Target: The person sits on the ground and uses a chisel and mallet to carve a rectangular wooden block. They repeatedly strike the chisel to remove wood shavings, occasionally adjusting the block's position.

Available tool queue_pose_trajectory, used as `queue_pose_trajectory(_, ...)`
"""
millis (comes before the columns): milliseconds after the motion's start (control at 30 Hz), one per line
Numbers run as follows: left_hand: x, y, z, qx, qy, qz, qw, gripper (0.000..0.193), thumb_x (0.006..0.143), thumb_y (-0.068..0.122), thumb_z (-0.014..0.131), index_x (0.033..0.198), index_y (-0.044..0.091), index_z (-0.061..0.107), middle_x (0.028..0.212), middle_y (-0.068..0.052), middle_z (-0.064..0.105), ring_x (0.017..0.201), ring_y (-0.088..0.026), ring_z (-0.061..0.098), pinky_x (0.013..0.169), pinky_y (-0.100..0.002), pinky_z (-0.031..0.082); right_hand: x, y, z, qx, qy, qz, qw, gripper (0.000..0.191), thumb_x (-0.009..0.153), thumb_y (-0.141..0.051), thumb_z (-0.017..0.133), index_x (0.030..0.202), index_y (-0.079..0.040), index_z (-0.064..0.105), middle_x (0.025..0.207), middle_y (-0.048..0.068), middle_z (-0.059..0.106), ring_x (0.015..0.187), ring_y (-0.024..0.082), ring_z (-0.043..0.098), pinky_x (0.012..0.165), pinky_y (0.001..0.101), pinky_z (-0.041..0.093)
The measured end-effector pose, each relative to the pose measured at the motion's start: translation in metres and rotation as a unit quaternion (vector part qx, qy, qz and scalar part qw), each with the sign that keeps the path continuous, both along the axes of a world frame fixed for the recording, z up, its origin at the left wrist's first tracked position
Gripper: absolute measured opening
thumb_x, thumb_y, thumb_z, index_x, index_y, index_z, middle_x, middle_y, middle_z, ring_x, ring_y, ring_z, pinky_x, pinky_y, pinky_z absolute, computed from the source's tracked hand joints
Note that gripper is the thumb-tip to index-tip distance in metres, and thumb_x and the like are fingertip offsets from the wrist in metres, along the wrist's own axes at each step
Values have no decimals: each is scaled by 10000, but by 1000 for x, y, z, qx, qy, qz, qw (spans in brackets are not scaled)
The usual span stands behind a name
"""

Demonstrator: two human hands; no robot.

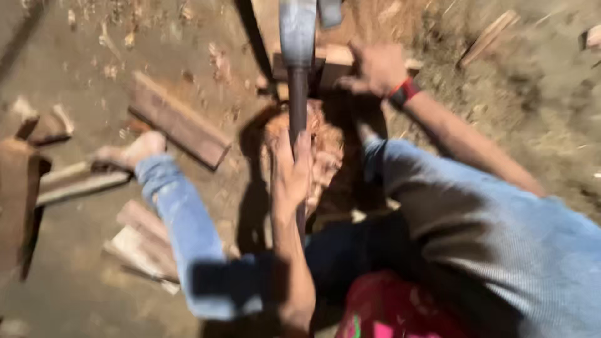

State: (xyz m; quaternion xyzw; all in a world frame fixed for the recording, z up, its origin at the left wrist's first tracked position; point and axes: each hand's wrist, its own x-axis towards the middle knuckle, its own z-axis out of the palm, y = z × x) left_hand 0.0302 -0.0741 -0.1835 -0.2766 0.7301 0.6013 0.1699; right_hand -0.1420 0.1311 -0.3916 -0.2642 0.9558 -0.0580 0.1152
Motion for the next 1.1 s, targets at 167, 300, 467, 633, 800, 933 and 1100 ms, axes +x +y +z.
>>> queue_pose_trajectory(167, -1, -34, 57, 26, 150, 2, 988, 341, 1071, 352, 489, 1165, 25, 475, 667, 44, 470, 521, -68, 464, 444, -249, 442, -5, 1, -10, 27, -57, -25, 998, 960, 715, -886, 673, 1310, -142, 557, 793, 125, 678, 650, 291, 665, 507, 416, 479)
queue_pose_trajectory(300, -7, -38, 54, -26, 181, -44, 982, 340, 1103, 358, 503, 1166, 24, 495, 692, 27, 481, 571, -72, 481, 504, -245, 450, -3, 3, -13, -5, 9, -5, 1000, 925, 728, -885, 682, 1272, -145, 569, 810, 117, 681, 697, 286, 667, 516, 403, 480)
queue_pose_trajectory(467, -18, -33, -3, -8, 33, -28, 999, 358, 1048, 346, 508, 1317, 110, 515, 758, -18, 529, 580, -97, 544, 506, -281, 502, 6, 2, -9, -65, 19, -4, 998, 866, 766, -794, 709, 1331, -155, 564, 833, 104, 680, 671, 292, 669, 504, 412, 465)
queue_pose_trajectory(633, -9, -55, 7, -150, 159, -86, 972, 299, 1132, 334, 510, 1156, 41, 568, 777, -17, 551, 651, -126, 549, 592, -292, 457, -1, 2, 2, 3, -47, -1, 999, 800, 836, -797, 725, 1266, -150, 532, 879, 122, 688, 718, 323, 678, 564, 418, 477)
queue_pose_trajectory(800, 0, -50, 12, -3, 104, -15, 994, 303, 1072, 326, 498, 1200, 52, 519, 631, 33, 455, 468, -83, 439, 396, -264, 376, -14, -12, 16, -84, 58, 59, 993, 921, 644, -680, 826, 1319, -161, 475, 915, 129, 701, 734, 355, 702, 548, 450, 528)
queue_pose_trajectory(933, 1, -27, -38, 36, -6, 26, 999, 273, 1066, 321, 475, 1197, 83, 503, 625, 48, 454, 440, -54, 475, 358, -233, 429, -32, -25, 12, -24, -89, 25, 995, 879, 718, -526, 835, 1422, -134, 482, 965, 175, 714, 735, 379, 713, 539, 484, 575)
queue_pose_trajectory(1100, 16, -38, -76, 130, -42, 90, 986, 238, 1070, 323, 466, 1063, 86, 444, 603, 48, 423, 385, -59, 409, 293, -229, 314, -57, -28, 3, -43, -161, 8, 986, 896, 706, -397, 825, 1505, -150, 505, 933, 232, 719, 770, 414, 718, 630, 527, 590)
